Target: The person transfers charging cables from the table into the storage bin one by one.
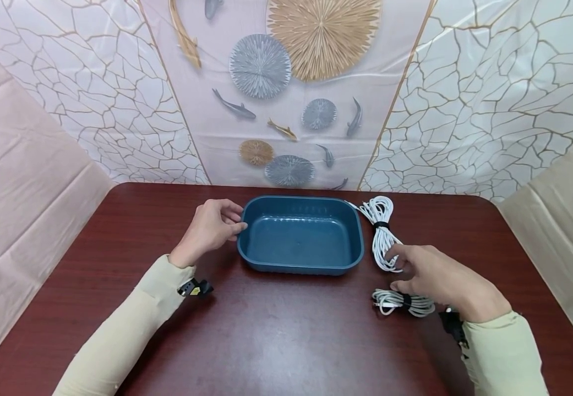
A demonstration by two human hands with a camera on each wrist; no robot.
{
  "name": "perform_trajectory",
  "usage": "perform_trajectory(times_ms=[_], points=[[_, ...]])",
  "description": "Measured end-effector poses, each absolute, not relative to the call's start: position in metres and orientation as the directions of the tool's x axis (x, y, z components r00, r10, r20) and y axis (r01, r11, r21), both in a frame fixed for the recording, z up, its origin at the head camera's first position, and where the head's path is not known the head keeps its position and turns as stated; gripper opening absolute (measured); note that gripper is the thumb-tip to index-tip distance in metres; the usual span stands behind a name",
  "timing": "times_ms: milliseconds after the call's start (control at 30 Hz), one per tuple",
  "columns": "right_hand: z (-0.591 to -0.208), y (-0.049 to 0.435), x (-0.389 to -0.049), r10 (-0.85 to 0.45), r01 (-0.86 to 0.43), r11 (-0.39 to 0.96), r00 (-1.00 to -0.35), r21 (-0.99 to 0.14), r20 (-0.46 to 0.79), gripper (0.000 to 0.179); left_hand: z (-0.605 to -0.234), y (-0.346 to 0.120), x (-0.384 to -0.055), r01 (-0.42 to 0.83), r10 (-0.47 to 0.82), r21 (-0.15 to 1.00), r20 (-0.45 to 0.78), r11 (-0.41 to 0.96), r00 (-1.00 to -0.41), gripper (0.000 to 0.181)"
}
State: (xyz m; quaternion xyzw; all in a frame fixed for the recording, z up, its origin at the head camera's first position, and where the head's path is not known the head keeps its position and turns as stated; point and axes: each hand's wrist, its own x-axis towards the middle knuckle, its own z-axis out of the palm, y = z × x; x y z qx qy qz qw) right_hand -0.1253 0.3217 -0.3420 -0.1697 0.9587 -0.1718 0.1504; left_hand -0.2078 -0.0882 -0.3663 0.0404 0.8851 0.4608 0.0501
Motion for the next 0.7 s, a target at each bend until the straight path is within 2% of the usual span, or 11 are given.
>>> perform_trajectory(times_ms=[133,400,700], points=[[-0.3435,0.3222,-0.1275,-0.371,-0.256,0.889,-0.888,-0.379,-0.272,0.042,-0.3671,-0.0904,-0.2094,0.011,0.119,0.826,-0.068,0.564,-0.991,0.032],[-0.3466,0.3278,-0.1274,-0.398,-0.301,0.891,-0.879,-0.339,-0.264,0.041,-0.3676,-0.0882,-0.2091,0.013,0.122,0.828,-0.066,0.56,-0.99,0.032],[-0.3486,0.3298,-0.126,-0.411,-0.289,0.876,-0.866,-0.387,-0.284,0.045,-0.3658,-0.0869,-0.2077,0.023,0.126,0.834,-0.056,0.552,-0.99,0.033]])
